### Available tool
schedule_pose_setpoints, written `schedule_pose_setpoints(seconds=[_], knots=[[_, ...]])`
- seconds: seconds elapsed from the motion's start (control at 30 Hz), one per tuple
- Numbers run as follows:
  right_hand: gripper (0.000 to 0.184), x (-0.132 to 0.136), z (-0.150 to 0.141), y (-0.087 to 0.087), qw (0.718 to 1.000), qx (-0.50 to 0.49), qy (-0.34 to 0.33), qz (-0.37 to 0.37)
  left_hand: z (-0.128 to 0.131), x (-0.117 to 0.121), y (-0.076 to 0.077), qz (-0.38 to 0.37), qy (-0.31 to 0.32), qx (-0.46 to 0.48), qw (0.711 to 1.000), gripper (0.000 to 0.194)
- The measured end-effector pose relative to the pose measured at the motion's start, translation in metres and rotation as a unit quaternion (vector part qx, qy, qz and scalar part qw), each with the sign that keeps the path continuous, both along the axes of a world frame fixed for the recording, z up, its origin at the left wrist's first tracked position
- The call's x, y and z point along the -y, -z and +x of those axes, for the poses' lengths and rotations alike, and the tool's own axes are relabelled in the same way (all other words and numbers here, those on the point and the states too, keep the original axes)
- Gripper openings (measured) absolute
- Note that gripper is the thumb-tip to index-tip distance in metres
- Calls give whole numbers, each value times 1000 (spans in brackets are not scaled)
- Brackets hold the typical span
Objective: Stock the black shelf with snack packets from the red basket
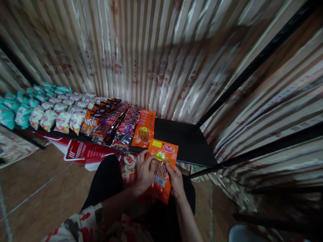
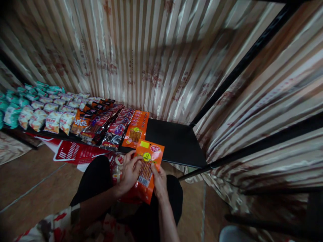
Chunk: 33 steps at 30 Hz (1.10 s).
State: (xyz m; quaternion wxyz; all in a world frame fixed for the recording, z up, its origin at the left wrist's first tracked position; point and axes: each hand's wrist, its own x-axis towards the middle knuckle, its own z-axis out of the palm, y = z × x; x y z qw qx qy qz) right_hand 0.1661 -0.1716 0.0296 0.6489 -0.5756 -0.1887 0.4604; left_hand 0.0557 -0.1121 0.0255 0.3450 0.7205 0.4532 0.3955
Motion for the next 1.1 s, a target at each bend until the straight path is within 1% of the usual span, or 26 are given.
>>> schedule_pose_setpoints(seconds=[0.07, 0.13, 0.23, 0.33, 0.43, 0.5, 0.57, 0.63, 0.77, 0.9, 1.0, 1.1], knots=[[46, 0, -2, 2, 999, 34, 18, 16, 3, 9, -8, -4, 54, 13, 998, 25], [44, 1, -6, 4, 997, 72, 29, 26, 7, 16, -10, -47, 87, 35, 994, 31], [41, 4, -13, 4, 993, 111, 33, 28, 9, 23, -9, -123, 121, 64, 983, 42], [46, 7, -19, 3, 986, 161, 33, 21, 4, 26, -13, -169, 144, 80, 972, 47], [55, 8, -23, 2, 975, 216, 53, -3, -3, 27, -21, -206, 148, 100, 962, 51], [57, 7, -25, 3, 969, 241, 57, -18, -6, 25, -25, -232, 160, 121, 952, 50], [56, 5, -27, 4, 966, 255, 44, -25, -8, 22, -25, -251, 179, 143, 941, 46], [56, 2, -29, 6, 965, 261, 26, -25, -8, 16, -21, -260, 173, 155, 937, 39], [54, 0, -30, 12, 964, 264, -13, -29, -7, 5, -5, -282, 107, 132, 944, 29], [48, -1, -28, 16, 959, 280, -33, -33, -7, -3, 8, -310, 82, 113, 941, 22], [44, -2, -27, 18, 956, 289, -39, -16, -6, -6, 13, -326, 64, 118, 936, 24], [40, -3, -27, 19, 954, 299, -36, -1, -4, -9, 16, -327, 68, 148, 931, 30]])
